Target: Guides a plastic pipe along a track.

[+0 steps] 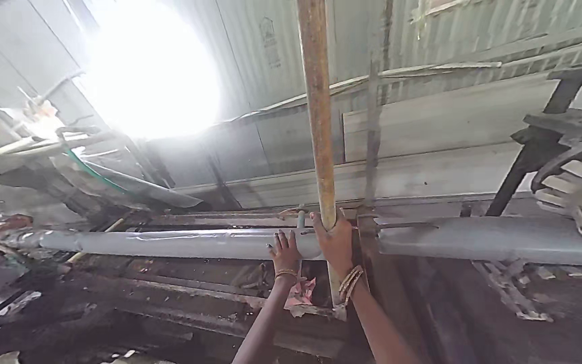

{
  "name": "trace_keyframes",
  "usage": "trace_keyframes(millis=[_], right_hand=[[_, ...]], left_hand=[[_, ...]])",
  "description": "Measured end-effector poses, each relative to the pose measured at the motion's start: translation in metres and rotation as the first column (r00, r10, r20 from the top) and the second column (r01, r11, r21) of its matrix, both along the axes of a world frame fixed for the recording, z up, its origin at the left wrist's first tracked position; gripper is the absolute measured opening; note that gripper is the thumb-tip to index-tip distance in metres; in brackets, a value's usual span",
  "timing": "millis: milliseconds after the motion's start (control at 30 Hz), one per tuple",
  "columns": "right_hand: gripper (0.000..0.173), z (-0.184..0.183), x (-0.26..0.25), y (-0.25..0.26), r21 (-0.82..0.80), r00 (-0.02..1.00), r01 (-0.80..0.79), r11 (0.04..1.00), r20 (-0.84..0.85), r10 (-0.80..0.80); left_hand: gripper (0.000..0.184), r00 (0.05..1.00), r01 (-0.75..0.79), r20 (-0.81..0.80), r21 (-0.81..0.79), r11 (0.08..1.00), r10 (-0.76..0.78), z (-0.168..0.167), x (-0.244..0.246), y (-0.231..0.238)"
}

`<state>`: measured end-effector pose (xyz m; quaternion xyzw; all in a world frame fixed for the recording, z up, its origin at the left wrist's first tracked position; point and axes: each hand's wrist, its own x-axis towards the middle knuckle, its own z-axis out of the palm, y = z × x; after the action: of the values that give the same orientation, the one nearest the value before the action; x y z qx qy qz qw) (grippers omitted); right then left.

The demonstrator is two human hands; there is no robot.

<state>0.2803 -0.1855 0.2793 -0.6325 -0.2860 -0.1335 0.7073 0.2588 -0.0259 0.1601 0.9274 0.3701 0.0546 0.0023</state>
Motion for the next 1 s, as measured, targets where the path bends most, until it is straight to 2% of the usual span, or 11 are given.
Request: trace_keyframes(millis=[200, 567, 1000], right_hand=[[0.027, -0.002, 0.003, 0.002, 0.034, 1.0, -0.004, 0.999, 0.01, 0.004], [0.026, -0.005, 0.003, 0.002, 0.02, 1.0, -0.001, 1.0, 0.021, 0.001], [0.027, -0.004, 0.003, 0.003, 0.027, 1.0, -0.02, 0.999, -0.013, 0.02]], left_hand=[[0.081, 1.0, 0.001, -0.001, 0.031, 1.0, -0.001, -0.001, 0.003, -0.005], [0.094, 0.998, 0.01, -0.065, 0.011, 1.0, -0.009, 0.006, 0.004, -0.014], [0.095, 0.996, 0.016, -0.093, 0.032, 0.999, -0.013, 0.005, 0.008, -0.021]])
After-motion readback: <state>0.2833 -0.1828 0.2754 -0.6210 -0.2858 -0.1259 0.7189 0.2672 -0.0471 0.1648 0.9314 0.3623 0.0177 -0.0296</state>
